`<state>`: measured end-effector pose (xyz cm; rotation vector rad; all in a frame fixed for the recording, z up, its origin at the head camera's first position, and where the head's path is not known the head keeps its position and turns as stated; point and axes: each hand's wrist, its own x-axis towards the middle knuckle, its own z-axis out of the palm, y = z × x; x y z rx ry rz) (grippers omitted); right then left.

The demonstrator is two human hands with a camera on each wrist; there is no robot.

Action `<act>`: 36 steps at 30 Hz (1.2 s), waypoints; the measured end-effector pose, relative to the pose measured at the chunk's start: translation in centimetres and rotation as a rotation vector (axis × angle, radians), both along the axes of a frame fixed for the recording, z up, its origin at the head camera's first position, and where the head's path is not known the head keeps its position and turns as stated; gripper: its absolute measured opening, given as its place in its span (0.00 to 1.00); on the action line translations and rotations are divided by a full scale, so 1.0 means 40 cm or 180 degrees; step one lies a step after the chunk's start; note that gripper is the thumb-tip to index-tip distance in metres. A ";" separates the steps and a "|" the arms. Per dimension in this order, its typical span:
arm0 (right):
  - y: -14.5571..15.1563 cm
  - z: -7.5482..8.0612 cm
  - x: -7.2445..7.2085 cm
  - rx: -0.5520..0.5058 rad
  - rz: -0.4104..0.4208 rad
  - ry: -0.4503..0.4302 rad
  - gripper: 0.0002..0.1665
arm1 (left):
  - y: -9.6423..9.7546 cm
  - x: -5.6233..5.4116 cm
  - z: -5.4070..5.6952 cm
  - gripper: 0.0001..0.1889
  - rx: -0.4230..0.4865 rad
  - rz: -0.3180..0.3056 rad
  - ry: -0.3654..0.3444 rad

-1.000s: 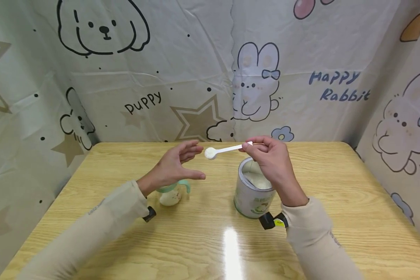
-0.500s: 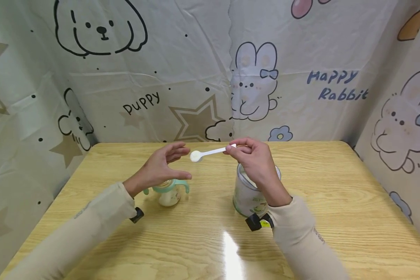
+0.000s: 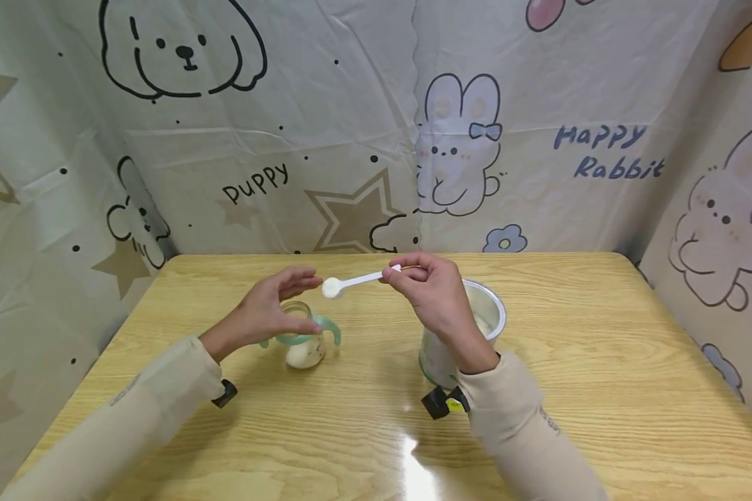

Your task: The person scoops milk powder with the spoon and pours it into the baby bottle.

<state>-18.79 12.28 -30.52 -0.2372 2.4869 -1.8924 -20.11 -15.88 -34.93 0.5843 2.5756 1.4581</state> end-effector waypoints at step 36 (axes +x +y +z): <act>-0.131 -0.068 0.007 0.0034 0.0238 0.0158 0.11 | -0.039 0.011 -0.094 0.40 -0.0171 0.0257 0.0462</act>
